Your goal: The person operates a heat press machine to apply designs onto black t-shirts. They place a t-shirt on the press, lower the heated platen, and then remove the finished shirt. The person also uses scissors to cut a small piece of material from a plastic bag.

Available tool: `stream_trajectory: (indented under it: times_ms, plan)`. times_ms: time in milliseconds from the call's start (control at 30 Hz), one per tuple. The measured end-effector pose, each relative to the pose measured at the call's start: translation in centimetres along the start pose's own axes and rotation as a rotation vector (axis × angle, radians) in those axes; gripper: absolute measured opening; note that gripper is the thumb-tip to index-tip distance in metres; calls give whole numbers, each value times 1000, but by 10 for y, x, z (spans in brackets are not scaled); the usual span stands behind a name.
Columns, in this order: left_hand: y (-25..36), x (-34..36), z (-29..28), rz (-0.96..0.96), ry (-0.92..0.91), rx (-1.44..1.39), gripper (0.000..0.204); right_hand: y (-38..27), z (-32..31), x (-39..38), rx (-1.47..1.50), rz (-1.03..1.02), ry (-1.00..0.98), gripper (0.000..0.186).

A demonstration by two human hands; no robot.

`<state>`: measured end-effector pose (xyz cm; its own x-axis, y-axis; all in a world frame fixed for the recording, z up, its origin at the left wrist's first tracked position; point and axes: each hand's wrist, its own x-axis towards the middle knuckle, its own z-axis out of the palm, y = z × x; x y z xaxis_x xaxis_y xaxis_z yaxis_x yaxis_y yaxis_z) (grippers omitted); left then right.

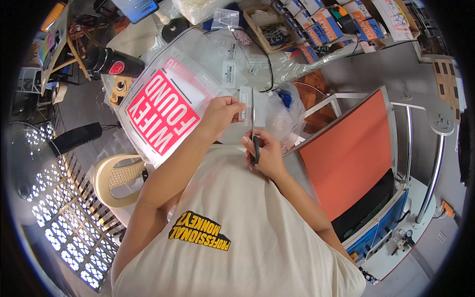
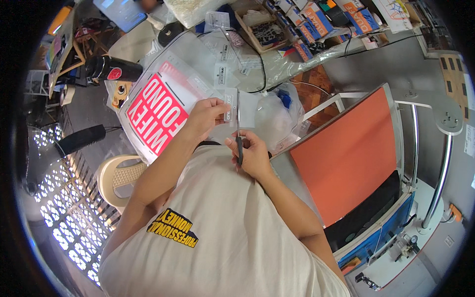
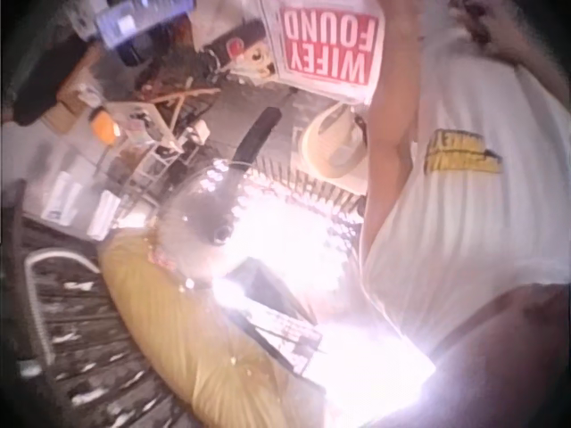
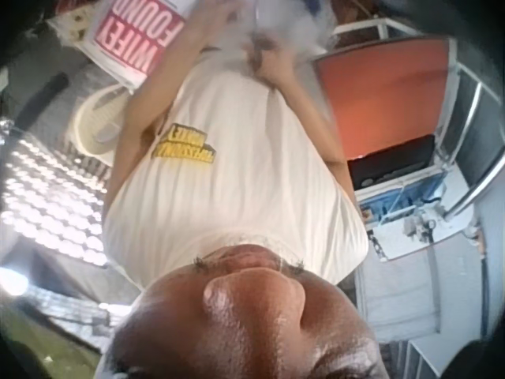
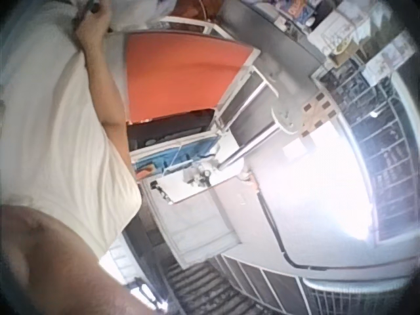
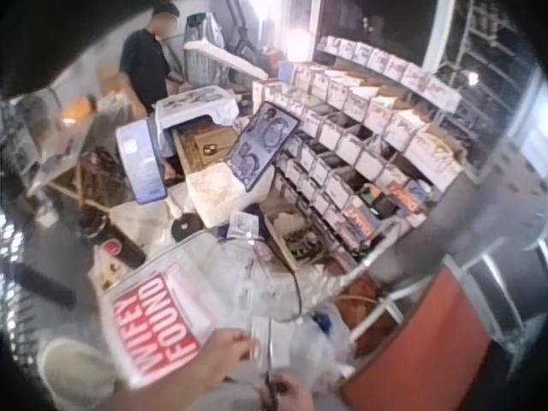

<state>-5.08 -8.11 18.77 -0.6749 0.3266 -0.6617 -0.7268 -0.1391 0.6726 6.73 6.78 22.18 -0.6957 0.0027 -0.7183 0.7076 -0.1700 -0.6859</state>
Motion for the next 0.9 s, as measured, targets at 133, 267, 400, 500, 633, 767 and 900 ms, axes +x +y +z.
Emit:
stream_trajectory:
  times_ms: [133, 267, 400, 500, 633, 767, 900]
  plan:
    - [7, -3, -23, 27, 69, 96, 16, -7, -2, -1, -66, 40, -17, 40]
    - [49, -11, -46, 135, 5, 370, 23, -20, -13, -11, -125, -28, -157, 39]
    - [74, -19, -45, 279, -12, 481, 17, -44, -6, -17, -180, -121, -236, 40]
    - [83, -22, -46, 266, -175, 393, 12, -50, -3, -15, -164, -149, -272, 42]
    - [95, -31, -43, 260, -219, 310, 9, -47, -5, -13, -147, -172, -283, 47]
    - [97, -34, -40, 252, -230, 310, 9, -44, -7, -13, -134, -172, -283, 47]
    - [92, -27, -41, 248, -243, 372, 9, -43, -10, -16, -116, -140, -266, 45]
